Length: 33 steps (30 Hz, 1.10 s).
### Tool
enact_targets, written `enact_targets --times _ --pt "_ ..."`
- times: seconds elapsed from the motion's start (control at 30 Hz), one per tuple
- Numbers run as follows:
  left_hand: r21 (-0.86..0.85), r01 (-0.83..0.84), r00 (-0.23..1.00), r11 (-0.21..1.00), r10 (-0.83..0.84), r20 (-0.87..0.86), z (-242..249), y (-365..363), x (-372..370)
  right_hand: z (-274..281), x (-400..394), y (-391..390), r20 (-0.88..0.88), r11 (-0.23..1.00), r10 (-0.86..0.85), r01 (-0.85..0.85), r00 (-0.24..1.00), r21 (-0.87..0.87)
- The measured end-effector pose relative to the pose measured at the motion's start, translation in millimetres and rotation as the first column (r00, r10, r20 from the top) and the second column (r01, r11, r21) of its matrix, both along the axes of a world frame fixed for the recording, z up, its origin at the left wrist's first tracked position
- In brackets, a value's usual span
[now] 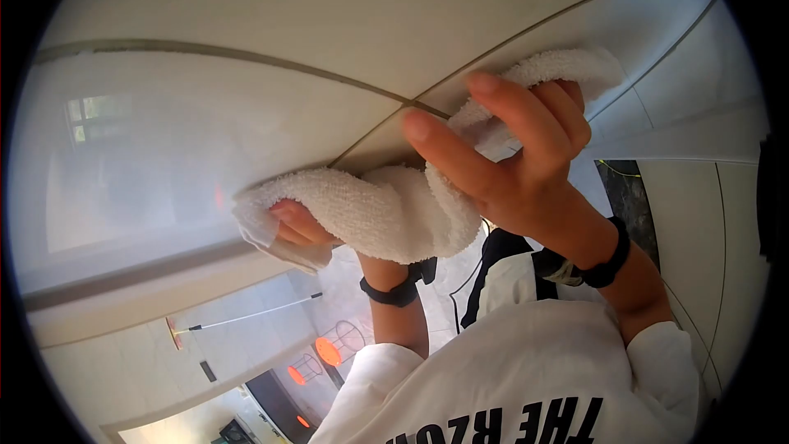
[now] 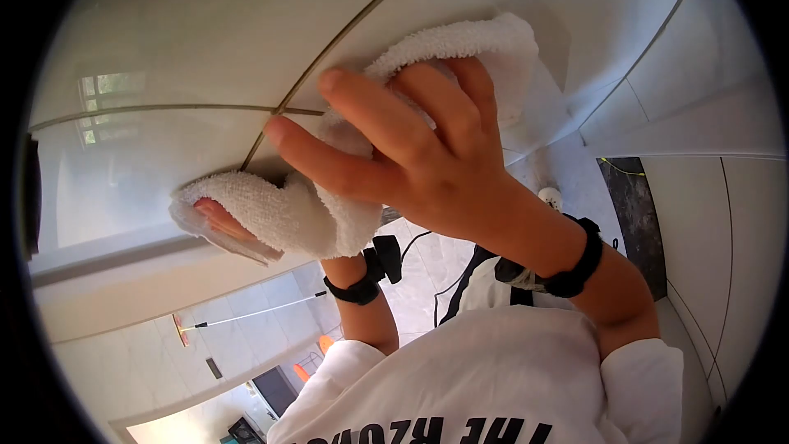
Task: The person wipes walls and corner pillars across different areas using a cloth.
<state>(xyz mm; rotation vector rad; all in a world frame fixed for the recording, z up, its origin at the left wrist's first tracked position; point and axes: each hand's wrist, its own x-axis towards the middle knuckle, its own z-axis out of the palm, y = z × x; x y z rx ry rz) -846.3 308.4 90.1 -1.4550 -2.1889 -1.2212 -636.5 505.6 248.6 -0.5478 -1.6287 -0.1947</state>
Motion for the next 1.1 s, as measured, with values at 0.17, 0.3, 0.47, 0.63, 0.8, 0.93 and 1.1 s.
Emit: enact_targets --times 0.17,0.3,0.47,0.63,0.8,0.93,1.1 --pt "-0.015 0.005 1.000 1.000 -0.005 0.004 -1 -4 2 2 0 -2 -0.009 1.000 -0.022 0.022 1.000 0.002" --pt "-0.020 0.009 1.000 1.000 -0.009 0.011 -2 -6 3 4 1 -2 -0.007 1.000 -0.011 0.011 1.000 0.001" --pt "-0.031 0.016 1.000 0.999 -0.015 0.025 -4 -8 6 6 1 -3 -0.037 0.998 0.039 -0.041 0.999 -0.037" --pt "-0.039 0.028 0.999 0.999 -0.026 0.027 -3 -10 5 15 5 -10 -0.008 0.992 0.039 -0.040 0.999 -0.119" --pt "-0.038 0.034 0.999 0.999 -0.033 0.031 -2 -10 4 13 3 -9 -0.002 0.993 0.051 -0.050 0.999 -0.105" --pt "-0.043 0.038 0.999 0.998 -0.036 0.034 -3 -9 5 13 4 -10 0.003 0.990 0.071 -0.070 0.997 -0.125" --pt "-0.051 0.042 0.998 0.998 -0.039 0.047 -6 -11 6 14 4 -10 -0.005 0.984 0.096 -0.096 0.995 -0.152"
